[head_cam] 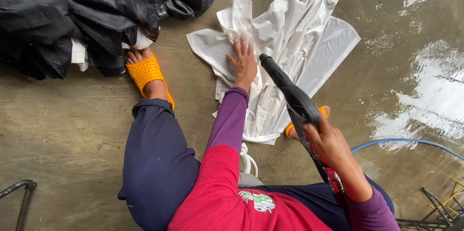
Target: The person sits on a low stool and uses a high-pressure water spray gun to clean a white garment laid out on the concrete floor. They hold the fabric with one hand while spraying it with the other, moving the nozzle across the material to rinse it.
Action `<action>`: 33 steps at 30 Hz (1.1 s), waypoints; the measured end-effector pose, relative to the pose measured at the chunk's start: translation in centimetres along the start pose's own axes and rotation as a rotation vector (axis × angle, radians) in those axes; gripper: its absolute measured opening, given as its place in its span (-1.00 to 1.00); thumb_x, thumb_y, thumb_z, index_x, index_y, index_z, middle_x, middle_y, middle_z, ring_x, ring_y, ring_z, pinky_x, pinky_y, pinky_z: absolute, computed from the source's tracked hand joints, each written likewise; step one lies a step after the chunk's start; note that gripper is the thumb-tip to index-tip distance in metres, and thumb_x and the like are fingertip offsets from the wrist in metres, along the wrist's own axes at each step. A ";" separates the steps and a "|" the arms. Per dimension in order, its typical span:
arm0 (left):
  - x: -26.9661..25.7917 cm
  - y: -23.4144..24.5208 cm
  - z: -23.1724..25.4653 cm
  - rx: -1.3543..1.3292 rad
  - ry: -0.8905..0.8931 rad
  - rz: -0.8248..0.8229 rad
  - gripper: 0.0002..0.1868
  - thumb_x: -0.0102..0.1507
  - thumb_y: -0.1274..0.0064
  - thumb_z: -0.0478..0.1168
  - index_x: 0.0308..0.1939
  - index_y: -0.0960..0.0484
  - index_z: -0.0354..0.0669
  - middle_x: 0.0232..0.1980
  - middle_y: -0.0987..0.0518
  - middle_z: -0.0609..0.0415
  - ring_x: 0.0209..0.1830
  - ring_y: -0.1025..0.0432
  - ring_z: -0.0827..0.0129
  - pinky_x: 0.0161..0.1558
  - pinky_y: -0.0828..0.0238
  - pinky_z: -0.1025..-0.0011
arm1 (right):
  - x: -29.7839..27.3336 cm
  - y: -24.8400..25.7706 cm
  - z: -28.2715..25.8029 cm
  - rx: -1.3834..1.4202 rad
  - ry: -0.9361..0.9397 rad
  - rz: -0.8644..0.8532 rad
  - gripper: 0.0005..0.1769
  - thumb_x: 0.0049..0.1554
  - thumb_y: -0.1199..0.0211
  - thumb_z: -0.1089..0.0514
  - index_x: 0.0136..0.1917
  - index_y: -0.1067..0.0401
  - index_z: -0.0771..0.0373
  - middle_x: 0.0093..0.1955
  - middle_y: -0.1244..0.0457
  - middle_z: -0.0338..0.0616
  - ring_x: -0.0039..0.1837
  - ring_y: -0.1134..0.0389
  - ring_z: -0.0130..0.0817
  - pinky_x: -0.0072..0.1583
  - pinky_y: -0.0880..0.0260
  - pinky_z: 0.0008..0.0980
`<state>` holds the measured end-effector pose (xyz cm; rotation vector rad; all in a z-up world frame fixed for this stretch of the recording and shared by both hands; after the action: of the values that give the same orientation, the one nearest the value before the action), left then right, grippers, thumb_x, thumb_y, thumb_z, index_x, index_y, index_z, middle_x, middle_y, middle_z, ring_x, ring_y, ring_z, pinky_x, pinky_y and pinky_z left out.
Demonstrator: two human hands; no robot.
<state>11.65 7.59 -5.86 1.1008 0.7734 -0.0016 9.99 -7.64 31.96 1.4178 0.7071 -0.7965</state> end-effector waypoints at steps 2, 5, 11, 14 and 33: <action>0.0 0.1 0.0 -0.016 -0.011 -0.011 0.03 0.31 -0.24 0.10 0.67 0.12 0.22 0.72 0.47 -0.03 0.70 0.62 -0.13 0.43 0.11 -0.47 | -0.2 0.5 -1.8 -0.012 0.026 -0.005 -0.42 0.18 -0.05 -0.33 0.38 -0.24 -0.12 -0.19 -0.48 0.00 0.15 -0.42 0.23 0.26 -0.31 0.24; 0.0 0.1 -0.1 -0.002 -0.017 -0.028 0.05 0.31 -0.23 0.10 0.68 0.17 0.24 0.72 0.49 0.00 0.69 0.65 -0.13 0.43 0.13 -0.49 | -0.5 1.1 -2.2 0.022 0.020 0.034 -0.42 0.20 -0.04 -0.31 0.38 -0.26 -0.07 -0.22 -0.48 -0.05 0.12 -0.44 0.21 0.24 -0.31 0.25; -0.1 -0.1 -0.1 -0.052 -0.043 -0.072 0.02 0.34 -0.19 0.06 0.68 0.19 0.17 0.71 0.53 -0.02 0.68 0.68 -0.13 0.45 0.19 -0.51 | 0.2 0.4 -1.5 -0.007 0.018 -0.026 -0.42 0.20 -0.02 -0.33 0.36 -0.30 -0.04 -0.24 -0.47 0.08 0.13 -0.41 0.29 0.25 -0.29 0.25; 0.1 -0.7 -0.2 -0.060 -0.043 -0.077 0.03 0.34 -0.19 0.06 0.68 0.21 0.19 0.72 0.54 0.00 0.68 0.68 -0.13 0.45 0.18 -0.51 | 0.4 0.1 -1.3 0.004 0.021 0.006 -0.51 0.19 -0.01 -0.41 0.20 -0.38 -0.14 -0.45 -0.44 -0.22 -0.06 -0.51 0.05 0.16 -0.39 0.08; -0.5 -1.9 -2.2 -0.218 -0.013 0.440 -0.60 0.39 0.07 -0.16 0.32 -0.44 0.21 0.42 -0.28 0.33 0.38 -0.18 0.28 0.17 -0.28 0.09 | 0.5 -1.2 0.9 0.021 0.022 -0.034 -0.39 0.21 -0.04 -0.33 0.46 -0.22 -0.16 -0.15 -0.48 0.04 0.15 -0.40 0.35 0.28 -0.28 0.30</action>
<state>9.31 8.24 -7.55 1.0407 0.4938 0.4377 9.20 -8.54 30.88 1.4384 0.7432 -0.8177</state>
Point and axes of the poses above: each hand's wrist, its own x-axis towards the middle knuckle, its own y-axis out of the back of the hand, z = x × y, the point moved 6 cm from there along x, towards the middle knuckle
